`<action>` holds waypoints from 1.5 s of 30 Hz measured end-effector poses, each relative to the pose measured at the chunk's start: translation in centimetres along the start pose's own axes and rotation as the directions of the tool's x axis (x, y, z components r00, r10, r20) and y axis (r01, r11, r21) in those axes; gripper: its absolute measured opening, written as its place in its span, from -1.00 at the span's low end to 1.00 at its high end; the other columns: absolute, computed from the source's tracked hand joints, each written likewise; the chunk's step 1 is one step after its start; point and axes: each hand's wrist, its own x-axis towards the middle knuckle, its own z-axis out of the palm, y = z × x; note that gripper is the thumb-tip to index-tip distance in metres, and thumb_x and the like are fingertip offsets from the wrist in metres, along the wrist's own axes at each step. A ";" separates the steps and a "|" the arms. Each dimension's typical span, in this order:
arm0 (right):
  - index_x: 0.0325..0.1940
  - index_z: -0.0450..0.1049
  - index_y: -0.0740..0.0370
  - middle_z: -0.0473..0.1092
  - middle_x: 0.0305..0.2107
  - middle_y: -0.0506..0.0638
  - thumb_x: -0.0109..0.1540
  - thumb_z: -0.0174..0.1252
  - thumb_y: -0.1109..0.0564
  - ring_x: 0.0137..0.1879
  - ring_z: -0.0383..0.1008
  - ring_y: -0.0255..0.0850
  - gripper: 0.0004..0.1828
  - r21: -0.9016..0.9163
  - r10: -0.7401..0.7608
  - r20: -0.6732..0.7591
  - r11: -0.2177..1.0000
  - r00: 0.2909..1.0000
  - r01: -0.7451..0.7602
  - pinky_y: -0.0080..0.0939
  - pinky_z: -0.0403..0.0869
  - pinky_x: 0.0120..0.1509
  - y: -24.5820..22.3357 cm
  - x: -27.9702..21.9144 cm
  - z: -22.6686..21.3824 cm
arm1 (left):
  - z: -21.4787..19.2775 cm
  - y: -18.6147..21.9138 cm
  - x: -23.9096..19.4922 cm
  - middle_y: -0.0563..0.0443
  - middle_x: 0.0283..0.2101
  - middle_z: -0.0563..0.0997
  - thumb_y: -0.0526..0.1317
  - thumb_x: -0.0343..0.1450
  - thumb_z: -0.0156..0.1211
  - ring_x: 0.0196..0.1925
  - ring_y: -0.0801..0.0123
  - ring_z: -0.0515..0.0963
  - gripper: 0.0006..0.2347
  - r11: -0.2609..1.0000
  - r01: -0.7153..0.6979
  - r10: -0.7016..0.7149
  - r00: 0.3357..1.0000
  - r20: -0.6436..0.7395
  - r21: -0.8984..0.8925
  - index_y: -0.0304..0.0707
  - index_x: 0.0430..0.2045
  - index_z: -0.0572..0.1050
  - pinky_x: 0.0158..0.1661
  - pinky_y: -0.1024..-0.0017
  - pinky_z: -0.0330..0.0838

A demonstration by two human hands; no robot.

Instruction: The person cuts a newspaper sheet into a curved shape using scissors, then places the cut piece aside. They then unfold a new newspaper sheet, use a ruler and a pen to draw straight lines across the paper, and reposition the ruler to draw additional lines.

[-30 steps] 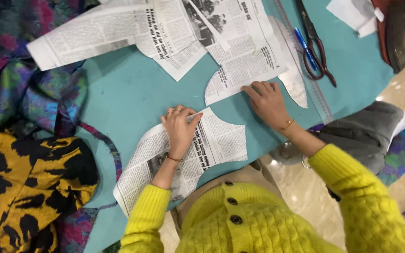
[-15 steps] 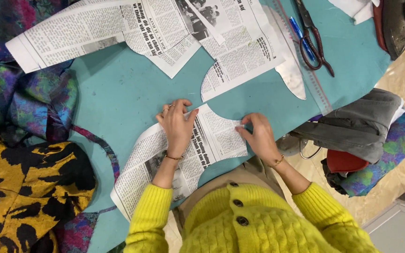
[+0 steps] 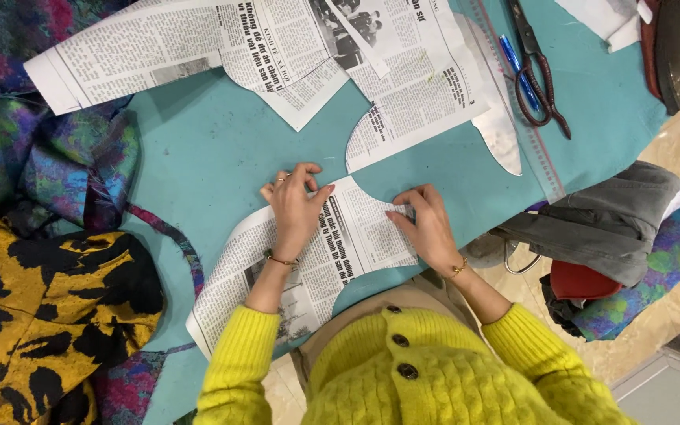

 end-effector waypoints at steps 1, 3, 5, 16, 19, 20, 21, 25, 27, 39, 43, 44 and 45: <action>-0.09 0.51 0.18 0.34 -0.17 0.15 0.22 0.34 0.12 0.02 0.47 0.21 -0.78 -0.001 -0.016 -0.016 1.000 1.000 0.016 0.13 0.45 0.09 0.0 0.1 0.1 | -0.3 0.1 0.1 0.21 -0.56 0.50 -0.15 0.22 0.52 -0.23 0.26 0.45 -0.69 1.000 0.011 -0.011 1.000 0.023 0.002 0.04 -0.28 0.49 -0.01 0.14 0.02; -0.12 0.51 0.17 0.35 -0.19 0.15 0.23 0.34 0.14 0.01 0.47 0.19 -0.81 -0.001 -0.031 -0.031 1.000 0.999 0.031 0.09 0.45 0.09 0.1 0.3 0.4 | -0.8 0.2 0.3 0.21 -0.56 0.51 -0.16 0.22 0.53 -0.23 0.26 0.46 -0.67 1.000 0.023 -0.024 0.999 0.048 0.004 0.01 -0.25 0.48 0.01 0.13 0.00; -0.10 0.49 0.16 0.31 -0.19 0.14 0.24 0.34 0.09 0.02 0.45 0.19 -0.79 -0.017 -0.063 -0.029 0.998 0.998 0.062 0.09 0.43 0.12 0.3 0.4 0.8 | -1.2 0.2 0.6 0.20 -0.57 0.53 -0.16 0.19 0.53 -0.24 0.22 0.47 -0.64 0.999 0.030 -0.031 0.996 0.087 0.013 0.01 -0.24 0.47 0.02 0.11 0.00; -0.11 0.49 0.14 0.31 -0.17 0.15 0.23 0.35 0.07 0.04 0.44 0.19 -0.77 -0.020 -0.036 -0.010 0.999 0.999 0.036 0.12 0.41 0.13 0.2 0.7 0.6 | -0.3 0.9 0.5 0.21 -0.58 0.50 -0.09 0.15 0.58 -0.26 0.25 0.44 -0.60 0.999 0.015 -0.014 1.000 -0.027 0.050 0.03 -0.25 0.45 0.01 0.11 0.00; -0.10 0.49 0.14 0.31 -0.18 0.16 0.23 0.35 0.06 0.04 0.44 0.21 -0.76 -0.019 -0.035 -0.007 0.999 0.999 0.035 0.13 0.40 0.13 0.1 0.7 0.5 | 0.4 1.1 0.4 0.20 -0.55 0.47 -0.05 0.11 0.60 -0.24 0.26 0.42 -0.58 0.996 0.014 -0.007 0.996 -0.084 0.083 0.05 -0.27 0.46 0.00 0.10 -0.01; -0.10 0.49 0.15 0.31 -0.18 0.17 0.23 0.35 0.06 0.04 0.44 0.22 -0.76 -0.016 -0.037 -0.006 0.999 0.999 0.037 0.14 0.40 0.13 0.0 0.7 0.4 | 0.6 1.2 0.4 0.20 -0.52 0.45 -0.01 0.08 0.60 -0.22 0.25 0.41 -0.55 0.994 0.016 -0.004 0.994 -0.111 0.109 0.07 -0.28 0.45 0.00 0.10 0.00; -0.10 0.49 0.15 0.31 -0.18 0.17 0.23 0.35 0.06 0.04 0.44 0.22 -0.76 -0.017 -0.034 -0.007 0.999 0.999 0.034 0.14 0.40 0.13 -0.1 0.8 0.4 | 0.6 1.3 0.4 0.20 -0.52 0.45 -0.01 0.08 0.60 -0.22 0.25 0.41 -0.55 0.994 0.015 -0.003 0.994 -0.109 0.107 0.07 -0.28 0.45 0.00 0.10 0.00; -0.08 0.49 0.17 0.31 -0.17 0.18 0.24 0.35 0.08 0.02 0.45 0.24 -0.75 -0.024 -0.067 -0.013 0.997 0.998 0.067 0.14 0.42 0.10 0.6 0.8 0.6 | 0.4 1.9 0.2 0.19 -0.50 0.40 -0.02 0.12 0.58 -0.20 0.28 0.39 -0.64 0.994 -0.001 0.016 0.991 -0.131 0.112 0.06 -0.38 0.47 0.03 0.10 -0.02; -0.07 0.50 0.16 0.31 -0.17 0.14 0.25 0.34 0.08 0.01 0.47 0.19 -0.76 -0.030 -0.088 -0.035 0.996 0.995 0.087 0.10 0.43 0.08 1.2 1.0 0.7 | 0.4 2.1 0.0 0.21 -0.48 0.39 -0.02 0.14 0.56 -0.18 0.30 0.38 -0.68 0.993 -0.020 0.036 0.990 -0.137 0.119 0.07 -0.44 0.48 0.05 0.12 -0.02; -0.05 0.53 0.25 0.45 -0.15 0.11 0.35 0.20 0.18 -0.08 0.52 -0.05 -0.88 -0.526 -0.889 0.054 0.362 0.454 0.770 -0.09 0.43 0.04 -0.1 10.1 -1.8 | 0.9 1.5 0.0 0.20 -0.33 0.40 -0.14 0.26 0.47 -0.11 0.29 0.40 -0.75 0.964 -0.238 0.252 0.959 -0.127 0.116 0.12 -0.26 0.53 0.02 0.11 0.03; -0.27 0.52 0.26 0.43 -0.31 0.06 0.36 0.13 0.25 -0.23 0.46 -0.11 -0.88 -0.547 -0.947 0.136 0.172 0.290 0.819 -0.15 0.43 -0.05 0.5 11.6 -1.4 | 0.7 1.6 -0.1 0.19 -0.26 0.43 -0.18 0.34 0.38 -0.08 0.29 0.40 -0.75 0.935 -0.330 0.344 0.934 -0.098 0.132 0.22 -0.13 0.58 0.01 0.13 0.07; -0.32 0.53 0.27 0.42 -0.34 0.07 0.35 0.13 0.28 -0.27 0.43 -0.11 -0.85 -0.538 -0.957 0.158 0.123 0.243 0.834 -0.15 0.43 -0.07 0.5 11.9 -1.3 | 0.5 1.8 0.0 0.18 -0.25 0.43 -0.20 0.36 0.34 -0.06 0.27 0.40 -0.76 0.931 -0.346 0.356 0.931 -0.079 0.120 0.23 -0.13 0.60 0.02 0.13 0.08; -0.32 0.53 0.27 0.42 -0.34 0.07 0.35 0.13 0.28 -0.27 0.43 -0.11 -0.85 -0.539 -0.957 0.157 0.125 0.246 0.833 -0.15 0.43 -0.07 0.4 12.0 -1.2 | 0.5 1.8 0.0 0.18 -0.25 0.43 -0.20 0.36 0.34 -0.06 0.27 0.40 -0.76 0.930 -0.348 0.358 0.931 -0.077 0.119 0.23 -0.13 0.60 0.02 0.13 0.08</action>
